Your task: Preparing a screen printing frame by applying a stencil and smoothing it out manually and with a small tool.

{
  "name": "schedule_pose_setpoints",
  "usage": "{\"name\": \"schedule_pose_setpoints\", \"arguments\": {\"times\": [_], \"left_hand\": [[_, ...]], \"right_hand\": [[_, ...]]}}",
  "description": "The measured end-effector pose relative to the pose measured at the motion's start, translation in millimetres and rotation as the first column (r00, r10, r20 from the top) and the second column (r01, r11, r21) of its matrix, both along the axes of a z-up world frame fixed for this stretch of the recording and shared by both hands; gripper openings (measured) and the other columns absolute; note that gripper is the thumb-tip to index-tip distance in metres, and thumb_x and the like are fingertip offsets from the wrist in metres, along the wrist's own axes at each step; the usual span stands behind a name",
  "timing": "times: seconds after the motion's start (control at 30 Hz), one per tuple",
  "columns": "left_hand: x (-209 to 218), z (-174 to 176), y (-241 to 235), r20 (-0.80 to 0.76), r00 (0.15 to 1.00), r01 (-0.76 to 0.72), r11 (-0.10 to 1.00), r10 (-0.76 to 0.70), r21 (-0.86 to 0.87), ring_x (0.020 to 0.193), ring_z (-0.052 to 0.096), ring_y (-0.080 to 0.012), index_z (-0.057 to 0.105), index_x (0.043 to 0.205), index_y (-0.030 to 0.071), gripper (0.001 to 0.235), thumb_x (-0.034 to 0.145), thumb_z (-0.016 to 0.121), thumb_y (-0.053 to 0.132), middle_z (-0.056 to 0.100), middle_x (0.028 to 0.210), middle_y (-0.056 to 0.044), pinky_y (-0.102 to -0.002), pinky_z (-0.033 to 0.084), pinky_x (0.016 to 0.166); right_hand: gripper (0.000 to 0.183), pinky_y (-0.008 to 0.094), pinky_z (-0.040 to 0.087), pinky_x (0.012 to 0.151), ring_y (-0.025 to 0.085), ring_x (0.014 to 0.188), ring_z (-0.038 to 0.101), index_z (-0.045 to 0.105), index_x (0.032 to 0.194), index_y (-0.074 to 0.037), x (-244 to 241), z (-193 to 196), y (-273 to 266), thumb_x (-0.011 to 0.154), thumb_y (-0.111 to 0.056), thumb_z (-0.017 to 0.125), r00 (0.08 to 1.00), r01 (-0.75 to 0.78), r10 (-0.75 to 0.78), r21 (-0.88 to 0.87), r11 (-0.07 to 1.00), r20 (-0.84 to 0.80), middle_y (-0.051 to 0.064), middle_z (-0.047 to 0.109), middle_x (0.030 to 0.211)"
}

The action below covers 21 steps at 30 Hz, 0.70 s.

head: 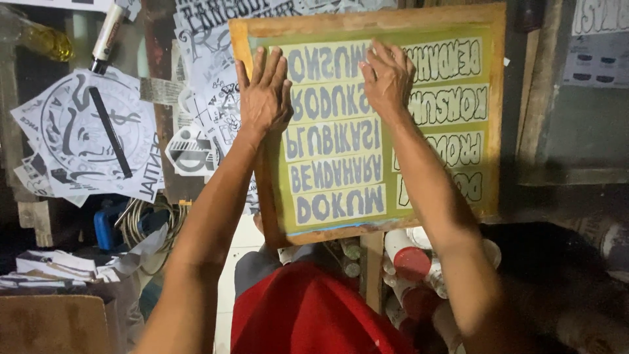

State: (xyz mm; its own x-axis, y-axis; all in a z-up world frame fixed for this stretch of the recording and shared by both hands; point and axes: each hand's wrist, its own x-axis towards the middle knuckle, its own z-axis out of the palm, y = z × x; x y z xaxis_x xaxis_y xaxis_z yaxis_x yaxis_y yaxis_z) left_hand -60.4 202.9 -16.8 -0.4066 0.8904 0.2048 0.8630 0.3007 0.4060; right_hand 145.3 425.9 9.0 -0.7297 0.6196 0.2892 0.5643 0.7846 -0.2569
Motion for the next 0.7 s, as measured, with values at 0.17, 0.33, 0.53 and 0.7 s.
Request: {"name": "schedule_pose_setpoints", "arguments": {"times": [0.17, 0.33, 0.53, 0.7], "left_hand": [[2.5, 19.3, 0.7, 0.072, 0.997, -0.005, 0.982, 0.019, -0.187, 0.157, 0.003, -0.0296, 0.019, 0.164, 0.015, 0.06, 0.11, 0.015, 0.041, 0.014, 0.171, -0.002, -0.061, -0.013, 0.12], [-6.9, -13.4, -4.5, 0.03, 0.999, 0.016, 0.991, -0.012, -0.136, 0.157, 0.003, -0.0269, 0.019, 0.166, 0.02, 0.058, 0.113, 0.023, 0.043, 0.014, 0.171, 0.001, -0.062, -0.012, 0.12], [-5.0, -20.1, -16.0, -0.073, 0.994, 0.062, 0.975, -0.079, -0.213, 0.158, -0.005, -0.0235, 0.002, 0.165, 0.026, 0.058, 0.115, 0.018, 0.05, 0.004, 0.174, 0.005, -0.057, -0.014, 0.123], [-2.1, 19.3, -14.9, 0.098, 0.994, 0.068, 0.957, -0.042, -0.283, 0.157, 0.0, -0.0243, 0.02, 0.163, 0.023, 0.063, 0.108, 0.011, 0.052, 0.012, 0.171, 0.001, -0.054, -0.015, 0.122]], "right_hand": [[0.027, 0.055, 0.034, 0.105, 0.027, 0.13, 0.053, 0.076, 0.126, -0.018, 0.2, -0.1, -1.4, 0.101, -0.028, 0.073, 1.0, 0.003, -0.004, -0.051, 0.999, -0.012, 0.001, 0.067, 0.14], [0.029, 0.061, 0.034, 0.11, 0.032, 0.138, 0.049, 0.072, 0.132, -0.015, 5.8, 9.1, -7.6, 0.105, -0.025, 0.066, 1.0, 0.004, -0.005, -0.12, 0.993, -0.006, 0.006, 0.06, 0.147], [0.064, 0.063, -0.01, 0.122, 0.03, 0.16, 0.0, 0.015, 0.166, -0.012, 14.7, 24.9, -33.9, 0.111, -0.045, 0.02, 0.881, -0.065, 0.147, -0.193, 0.979, 0.45, 0.008, 0.004, 0.173], [0.064, 0.063, -0.016, 0.121, 0.031, 0.16, -0.01, 0.003, 0.167, -0.013, 16.0, 43.7, -39.9, 0.112, -0.042, 0.017, 0.875, -0.042, 0.19, -0.322, 0.946, 0.446, 0.006, -0.006, 0.174]]}}
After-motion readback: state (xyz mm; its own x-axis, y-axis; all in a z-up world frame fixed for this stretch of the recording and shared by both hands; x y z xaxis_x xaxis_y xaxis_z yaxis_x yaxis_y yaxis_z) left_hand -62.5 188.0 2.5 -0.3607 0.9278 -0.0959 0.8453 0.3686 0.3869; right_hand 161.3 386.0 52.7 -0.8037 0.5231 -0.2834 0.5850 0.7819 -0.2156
